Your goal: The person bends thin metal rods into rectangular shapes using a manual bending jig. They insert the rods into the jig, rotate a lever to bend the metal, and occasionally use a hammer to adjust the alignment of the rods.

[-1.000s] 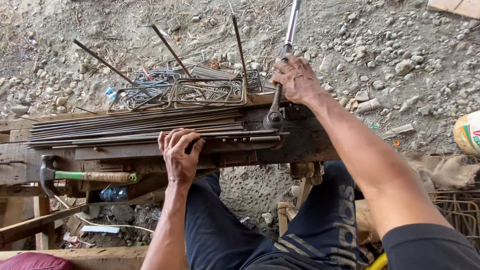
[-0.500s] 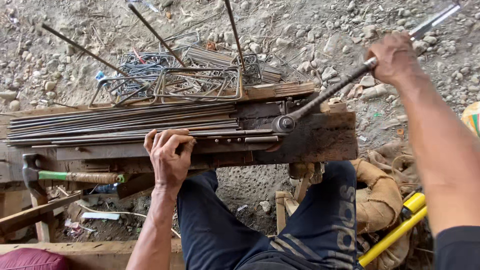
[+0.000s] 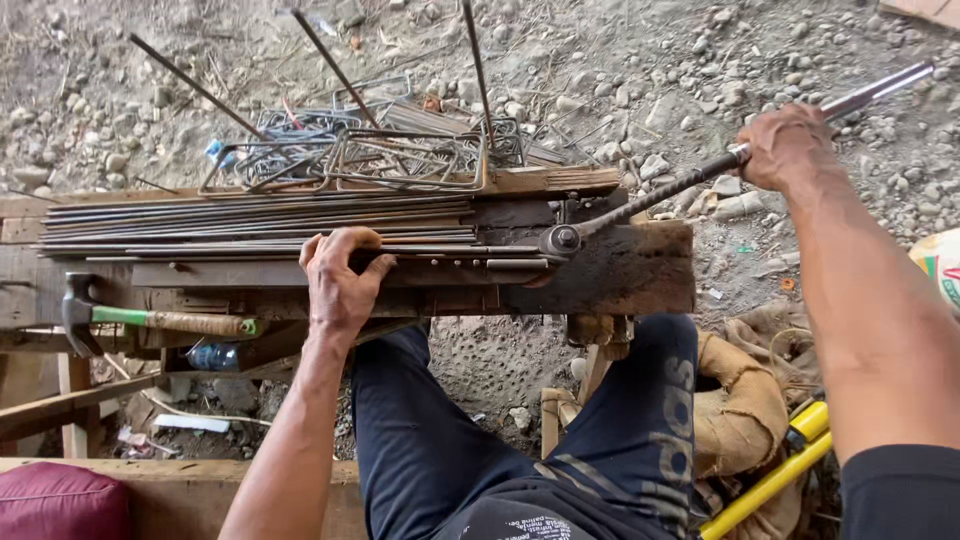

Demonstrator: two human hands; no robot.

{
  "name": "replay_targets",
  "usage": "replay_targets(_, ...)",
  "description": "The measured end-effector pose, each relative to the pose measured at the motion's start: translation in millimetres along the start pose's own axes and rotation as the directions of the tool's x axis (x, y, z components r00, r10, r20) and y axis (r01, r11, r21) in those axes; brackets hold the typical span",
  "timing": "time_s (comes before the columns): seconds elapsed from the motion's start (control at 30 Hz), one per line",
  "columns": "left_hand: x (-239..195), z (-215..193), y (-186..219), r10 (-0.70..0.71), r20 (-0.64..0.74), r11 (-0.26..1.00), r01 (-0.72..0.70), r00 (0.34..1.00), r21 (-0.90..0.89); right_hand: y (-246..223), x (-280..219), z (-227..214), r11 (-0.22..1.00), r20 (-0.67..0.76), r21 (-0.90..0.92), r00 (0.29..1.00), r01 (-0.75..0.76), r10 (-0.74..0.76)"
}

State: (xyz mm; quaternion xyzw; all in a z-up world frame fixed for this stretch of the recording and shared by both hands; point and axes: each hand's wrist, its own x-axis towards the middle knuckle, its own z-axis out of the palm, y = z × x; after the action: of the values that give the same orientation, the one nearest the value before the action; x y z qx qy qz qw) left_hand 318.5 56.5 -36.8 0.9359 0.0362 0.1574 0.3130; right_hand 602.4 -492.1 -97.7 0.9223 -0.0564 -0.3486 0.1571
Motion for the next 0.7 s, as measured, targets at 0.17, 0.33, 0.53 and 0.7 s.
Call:
replay_targets(0.17,0.8,0.9,-2.3,-0.104,0.081,0.992,0.097,0.991,0.086,69.6,65.6,103.7,0.982,0.009,-0.177,0.997,-0.070,0.073)
replay_targets(0.33,2.5,7.5,-7.2,-0.067,0.031,0.994,0.064,0.997,0.088,50.5,-144.5,123.2,0.988,-0.043,0.126,0.994,-0.094,0.101)
replay_targets(0.53,2.2,12.6,-17.8,-0.045,0.054,0.997,0.041,0.998,0.068,30.0,-295.6,197.0,0.986,-0.205,0.157,0.974,-0.064,0.096)
replay_targets(0.7,5.2,10.1,-21.2,0.002,0.033,0.995,-0.005,0.999,0.101,-0.4,-368.7,195.7,0.906,-0.207,0.418,0.964,-0.066,0.166)
